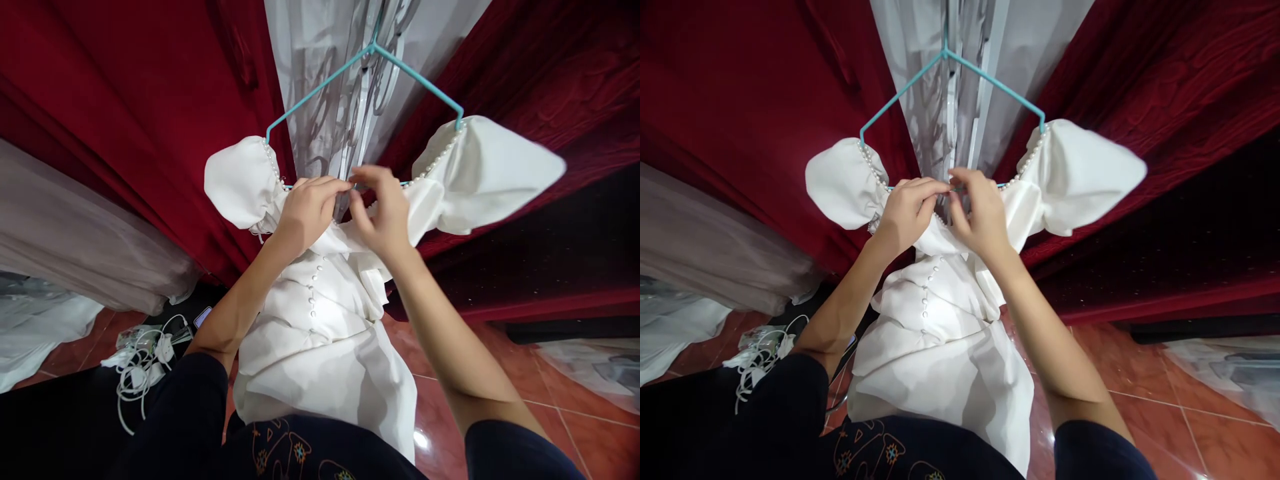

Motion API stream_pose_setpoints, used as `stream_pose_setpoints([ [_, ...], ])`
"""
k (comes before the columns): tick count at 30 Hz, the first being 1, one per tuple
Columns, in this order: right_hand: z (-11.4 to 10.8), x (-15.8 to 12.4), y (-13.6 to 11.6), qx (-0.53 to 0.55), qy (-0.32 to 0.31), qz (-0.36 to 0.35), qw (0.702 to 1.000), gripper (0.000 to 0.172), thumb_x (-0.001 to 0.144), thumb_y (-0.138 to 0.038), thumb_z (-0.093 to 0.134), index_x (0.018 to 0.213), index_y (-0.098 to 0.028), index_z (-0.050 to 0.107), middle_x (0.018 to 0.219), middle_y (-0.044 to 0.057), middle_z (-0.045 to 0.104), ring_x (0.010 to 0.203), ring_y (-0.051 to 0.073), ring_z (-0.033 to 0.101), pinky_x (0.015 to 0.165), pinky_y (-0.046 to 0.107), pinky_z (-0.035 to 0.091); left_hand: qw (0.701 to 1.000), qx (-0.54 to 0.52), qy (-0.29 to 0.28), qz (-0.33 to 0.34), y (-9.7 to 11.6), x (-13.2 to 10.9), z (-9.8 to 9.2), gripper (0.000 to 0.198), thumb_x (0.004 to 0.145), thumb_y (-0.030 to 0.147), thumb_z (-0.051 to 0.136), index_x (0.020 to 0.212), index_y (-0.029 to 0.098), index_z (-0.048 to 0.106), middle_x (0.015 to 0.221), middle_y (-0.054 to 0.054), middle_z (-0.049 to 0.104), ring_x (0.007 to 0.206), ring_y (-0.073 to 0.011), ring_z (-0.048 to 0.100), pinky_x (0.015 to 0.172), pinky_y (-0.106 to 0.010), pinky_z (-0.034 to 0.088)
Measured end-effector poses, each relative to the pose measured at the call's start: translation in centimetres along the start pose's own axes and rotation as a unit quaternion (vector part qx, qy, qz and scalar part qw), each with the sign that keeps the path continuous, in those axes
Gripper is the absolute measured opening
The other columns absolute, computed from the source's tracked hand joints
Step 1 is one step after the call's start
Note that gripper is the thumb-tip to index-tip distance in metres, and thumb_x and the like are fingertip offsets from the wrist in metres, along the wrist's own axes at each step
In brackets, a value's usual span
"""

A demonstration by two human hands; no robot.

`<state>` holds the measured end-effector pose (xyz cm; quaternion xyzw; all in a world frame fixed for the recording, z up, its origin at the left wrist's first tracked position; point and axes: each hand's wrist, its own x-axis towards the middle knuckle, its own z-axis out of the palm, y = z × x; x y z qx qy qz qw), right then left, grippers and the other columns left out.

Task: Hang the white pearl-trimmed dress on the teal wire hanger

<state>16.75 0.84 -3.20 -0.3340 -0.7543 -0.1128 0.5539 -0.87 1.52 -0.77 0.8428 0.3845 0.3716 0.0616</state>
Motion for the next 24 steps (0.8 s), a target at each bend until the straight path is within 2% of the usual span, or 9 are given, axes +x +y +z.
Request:
stream_pose_setpoints([
  [2, 1.9, -1.0, 0.9, -0.028, 0.039, -0.002, 0.999, 0.023, 0.107, -0.026, 0.047, 0.122, -0.023, 0.065, 0.107, 0.005, 0.076, 0.097, 0.018, 0.073, 0.084, 0.038, 0.054, 1.000, 0.012, 0.002, 0.028, -0.5, -0.2, 0.3, 0.036, 0.104, 0.003, 0.048, 0.114, 0.021, 0.078, 0.117, -0.004, 0.082, 0.112, -0.0223, 0.076, 0.105, -0.039, 0.053],
  [4, 3.0, -1.2, 0.8, -0.034, 0.068, 0.014, 0.997, 0.023, 0.108, -0.027, 0.046, 0.118, -0.022, 0.066, 0.107, 0.006, 0.076, 0.099, 0.019, 0.072, 0.086, 0.038, 0.051, 0.997, 0.008, 0.037, 0.062, -1.0, -0.6, 0.3, 0.035, 0.104, 0.005, 0.048, 0.115, 0.021, 0.077, 0.121, -0.004, 0.081, 0.116, -0.0222, 0.075, 0.110, -0.041, 0.055],
  [7, 3.7, -0.8, -0.6, -0.020, 0.086, 0.041, 0.995, 0.022, 0.108, -0.026, 0.048, 0.117, -0.023, 0.068, 0.106, 0.005, 0.077, 0.097, 0.018, 0.071, 0.089, 0.039, 0.048, 0.988, 0.003, 0.137, 0.070, -2.1, -0.9, -0.9, 0.036, 0.110, 0.012, 0.042, 0.120, 0.026, 0.074, 0.133, -0.005, 0.075, 0.130, -0.0225, 0.070, 0.119, -0.045, 0.055],
  [9, 3.7, -0.6, -1.6, -0.010, 0.090, 0.033, 0.995, 0.021, 0.106, -0.020, 0.049, 0.112, -0.023, 0.069, 0.102, 0.004, 0.077, 0.094, 0.018, 0.070, 0.089, 0.039, 0.045, 0.973, 0.032, 0.217, 0.070, -3.2, -0.6, -2.2, 0.033, 0.112, 0.020, 0.044, 0.124, 0.031, 0.073, 0.140, -0.003, 0.070, 0.141, -0.0248, 0.062, 0.127, -0.051, 0.049],
  [13, 3.3, -0.7, -2.2, 0.012, 0.093, 0.014, 0.995, 0.018, 0.103, -0.014, 0.054, 0.108, -0.023, 0.069, 0.098, 0.001, 0.076, 0.090, 0.016, 0.067, 0.087, 0.037, 0.041, 0.913, 0.132, 0.373, 0.096, -5.7, 0.8, -4.9, 0.030, 0.105, 0.021, 0.061, 0.130, 0.036, 0.071, 0.150, 0.000, 0.060, 0.153, -0.0293, 0.047, 0.138, -0.056, 0.032],
  [15, 2.9, -0.7, -2.1, 0.013, 0.090, 0.015, 0.996, 0.017, 0.103, -0.014, 0.056, 0.107, -0.023, 0.070, 0.095, 0.000, 0.076, 0.087, 0.015, 0.065, 0.086, 0.037, 0.041, 0.920, 0.120, 0.368, 0.059, -6.2, 1.2, -5.8, 0.033, 0.106, 0.019, 0.059, 0.133, 0.036, 0.066, 0.145, 0.000, 0.062, 0.149, -0.0283, 0.053, 0.136, -0.056, 0.036],
  [18, 2.2, -0.7, -1.5, -0.001, 0.085, 0.020, 0.996, 0.015, 0.104, -0.018, 0.058, 0.105, -0.023, 0.071, 0.094, 0.001, 0.075, 0.086, 0.016, 0.064, 0.085, 0.037, 0.041, 0.962, 0.037, 0.268, -0.026, -6.0, 1.2, -6.8, 0.025, 0.110, 0.025, 0.057, 0.133, 0.034, 0.058, 0.131, 0.000, 0.067, 0.137, -0.0274, 0.067, 0.124, -0.052, 0.050],
  [21, 1.6, -0.6, -0.7, -0.030, 0.064, 0.034, 0.997, 0.016, 0.105, -0.025, 0.058, 0.102, -0.024, 0.074, 0.090, 0.002, 0.075, 0.084, 0.017, 0.064, 0.085, 0.039, 0.042, 0.980, -0.032, 0.192, -0.042, -5.9, 0.7, -7.7, 0.015, 0.108, 0.032, 0.067, 0.122, 0.030, 0.060, 0.119, 0.003, 0.072, 0.118, -0.0220, 0.074, 0.107, -0.043, 0.060],
  [24, 1.4, -0.6, -0.2, -0.047, 0.042, 0.051, 0.997, 0.019, 0.105, -0.029, 0.057, 0.100, -0.025, 0.075, 0.089, 0.002, 0.075, 0.083, 0.018, 0.064, 0.086, 0.040, 0.043, 0.977, -0.077, 0.193, -0.051, -7.0, 0.7, -8.7, 0.007, 0.111, 0.030, 0.064, 0.111, 0.023, 0.061, 0.106, 0.005, 0.074, 0.108, -0.0173, 0.073, 0.104, -0.042, 0.060],
])
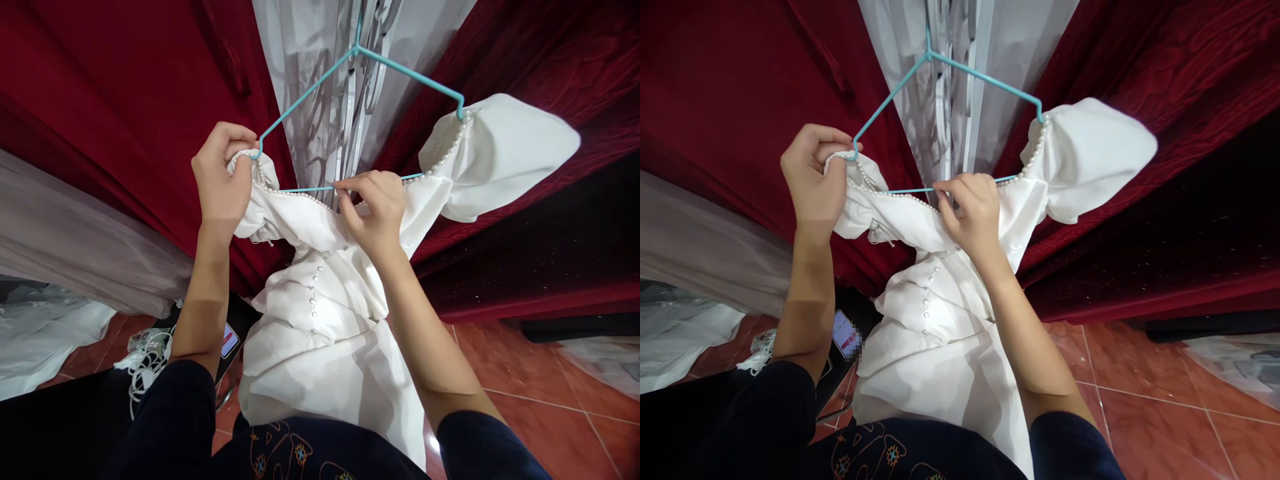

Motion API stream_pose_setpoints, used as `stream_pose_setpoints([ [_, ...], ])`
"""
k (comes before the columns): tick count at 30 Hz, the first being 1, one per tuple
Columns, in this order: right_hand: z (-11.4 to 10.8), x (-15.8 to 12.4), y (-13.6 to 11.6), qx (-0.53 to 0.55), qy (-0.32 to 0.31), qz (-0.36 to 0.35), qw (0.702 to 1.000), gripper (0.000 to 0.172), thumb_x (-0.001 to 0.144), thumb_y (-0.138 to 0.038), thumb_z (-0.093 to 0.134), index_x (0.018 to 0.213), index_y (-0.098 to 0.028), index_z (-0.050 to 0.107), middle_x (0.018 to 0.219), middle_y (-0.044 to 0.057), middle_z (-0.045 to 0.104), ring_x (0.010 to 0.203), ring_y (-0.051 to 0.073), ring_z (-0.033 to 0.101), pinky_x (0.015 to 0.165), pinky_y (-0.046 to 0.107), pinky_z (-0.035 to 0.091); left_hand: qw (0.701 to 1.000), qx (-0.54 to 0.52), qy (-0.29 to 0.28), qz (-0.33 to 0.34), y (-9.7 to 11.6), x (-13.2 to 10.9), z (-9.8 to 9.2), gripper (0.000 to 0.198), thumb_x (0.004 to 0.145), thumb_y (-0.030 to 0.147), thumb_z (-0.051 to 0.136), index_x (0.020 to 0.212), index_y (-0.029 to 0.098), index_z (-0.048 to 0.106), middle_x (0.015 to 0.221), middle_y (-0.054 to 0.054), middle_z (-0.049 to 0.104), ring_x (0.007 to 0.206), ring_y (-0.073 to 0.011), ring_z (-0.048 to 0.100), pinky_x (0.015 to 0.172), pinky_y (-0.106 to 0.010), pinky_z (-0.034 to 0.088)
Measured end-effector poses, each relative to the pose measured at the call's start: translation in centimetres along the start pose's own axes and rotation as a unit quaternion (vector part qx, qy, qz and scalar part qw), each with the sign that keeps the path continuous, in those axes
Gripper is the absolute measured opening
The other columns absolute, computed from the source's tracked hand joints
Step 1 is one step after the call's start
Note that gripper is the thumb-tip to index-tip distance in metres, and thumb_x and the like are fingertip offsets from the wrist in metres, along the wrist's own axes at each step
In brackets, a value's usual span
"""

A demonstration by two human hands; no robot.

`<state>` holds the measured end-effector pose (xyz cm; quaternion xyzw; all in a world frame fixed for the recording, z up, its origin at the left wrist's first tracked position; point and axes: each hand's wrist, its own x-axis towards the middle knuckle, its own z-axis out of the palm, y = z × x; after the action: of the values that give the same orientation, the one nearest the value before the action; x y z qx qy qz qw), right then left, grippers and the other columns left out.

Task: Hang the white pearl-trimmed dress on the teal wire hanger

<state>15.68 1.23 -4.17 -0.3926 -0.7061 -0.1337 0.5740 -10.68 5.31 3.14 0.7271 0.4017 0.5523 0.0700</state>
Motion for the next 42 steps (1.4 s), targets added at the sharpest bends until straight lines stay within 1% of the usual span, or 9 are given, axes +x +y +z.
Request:
stream_pose_setpoints([
  [9, 0.8, 0.0, -1.1, 0.023, 0.018, 0.010, 1.000, 0.013, 0.104, -0.025, 0.059, 0.098, -0.023, 0.071, 0.086, 0.001, 0.070, 0.083, 0.017, 0.059, 0.085, 0.038, 0.040, 0.983, 0.048, 0.147, -0.100, -4.2, -2.1, -3.2, 0.028, 0.094, 0.000, 0.050, 0.111, 0.020, 0.060, 0.106, 0.000, 0.074, 0.108, -0.0160, 0.077, 0.104, -0.037, 0.061],
  [14, 1.1, 0.1, -1.3, 0.052, 0.023, 0.023, 0.998, 0.012, 0.103, -0.026, 0.060, 0.098, -0.024, 0.071, 0.090, 0.001, 0.073, 0.086, 0.017, 0.062, 0.088, 0.037, 0.042, 0.976, 0.147, -0.053, -0.152, -2.4, -5.4, -3.5, 0.030, 0.088, 0.009, 0.054, 0.103, 0.019, 0.077, 0.104, -0.005, 0.082, 0.098, -0.0246, 0.078, 0.095, -0.037, 0.063],
  [18, 1.2, 0.0, -1.2, 0.028, 0.018, 0.038, 0.999, 0.015, 0.104, -0.029, 0.059, 0.097, -0.024, 0.072, 0.086, 0.001, 0.070, 0.084, 0.017, 0.061, 0.087, 0.038, 0.041, 0.965, 0.087, -0.241, -0.061, 0.7, -6.9, -1.2, 0.039, 0.093, 0.010, 0.051, 0.115, 0.019, 0.083, 0.120, -0.005, 0.083, 0.107, -0.0229, 0.079, 0.103, -0.035, 0.061],
  [20, 1.2, -0.1, -1.2, 0.031, 0.012, 0.045, 0.998, 0.016, 0.104, -0.030, 0.059, 0.098, -0.024, 0.072, 0.087, 0.002, 0.070, 0.085, 0.018, 0.062, 0.088, 0.039, 0.042, 0.961, 0.043, -0.272, 0.028, 2.3, -7.5, 0.4, 0.040, 0.098, 0.010, 0.050, 0.120, 0.018, 0.082, 0.126, -0.007, 0.082, 0.117, -0.0219, 0.077, 0.108, -0.035, 0.059],
  [23, 0.9, -0.1, -1.3, 0.045, 0.013, 0.042, 0.998, 0.016, 0.105, -0.030, 0.059, 0.099, -0.024, 0.072, 0.088, 0.002, 0.070, 0.087, 0.018, 0.062, 0.090, 0.040, 0.041, 0.972, 0.036, -0.187, 0.137, 4.2, -7.5, 2.6, 0.033, 0.103, 0.015, 0.053, 0.119, 0.022, 0.081, 0.124, -0.006, 0.081, 0.118, -0.0219, 0.074, 0.110, -0.039, 0.056],
  [26, 0.3, -0.1, -1.4, 0.041, 0.008, 0.037, 0.998, 0.015, 0.104, -0.029, 0.060, 0.098, -0.024, 0.073, 0.087, 0.002, 0.069, 0.085, 0.018, 0.061, 0.089, 0.039, 0.041, 0.984, 0.116, -0.084, 0.106, 5.2, -6.5, 4.3, 0.033, 0.102, 0.016, 0.056, 0.124, 0.025, 0.079, 0.128, -0.006, 0.079, 0.121, -0.0248, 0.071, 0.112, -0.043, 0.051],
  [32, -0.3, -0.5, -1.6, 0.012, 0.016, 0.026, 0.999, 0.016, 0.095, -0.015, 0.060, 0.098, -0.023, 0.074, 0.083, 0.001, 0.068, 0.083, 0.017, 0.061, 0.086, 0.039, 0.042, 0.973, 0.154, -0.145, 0.091, 4.9, -6.1, 6.3, 0.036, 0.107, 0.014, 0.045, 0.125, 0.022, 0.075, 0.117, -0.004, 0.081, 0.102, -0.0242, 0.071, 0.103, -0.041, 0.044],
  [38, -1.7, -0.3, -2.8, 0.050, -0.018, 0.018, 0.998, 0.018, 0.098, -0.018, 0.060, 0.104, -0.025, 0.076, 0.095, 0.001, 0.077, 0.088, 0.018, 0.069, 0.088, 0.041, 0.049, 0.974, 0.141, -0.141, 0.106, 5.0, -6.8, 5.8, 0.038, 0.109, 0.012, 0.043, 0.127, 0.024, 0.075, 0.114, -0.004, 0.081, 0.099, -0.0236, 0.068, 0.099, -0.041, 0.042],
  [42, -4.0, 1.2, -1.2, 0.091, 0.138, 0.015, 0.986, 0.017, 0.098, -0.019, 0.065, 0.105, -0.026, 0.079, 0.096, 0.003, 0.076, 0.098, 0.021, 0.071, 0.092, 0.045, 0.053, 0.976, 0.146, -0.145, 0.076, 5.5, -6.2, 5.6, 0.045, 0.100, 0.002, 0.045, 0.125, 0.023, 0.077, 0.105, -0.002, 0.081, 0.095, -0.0236, 0.068, 0.095, -0.040, 0.042],
])
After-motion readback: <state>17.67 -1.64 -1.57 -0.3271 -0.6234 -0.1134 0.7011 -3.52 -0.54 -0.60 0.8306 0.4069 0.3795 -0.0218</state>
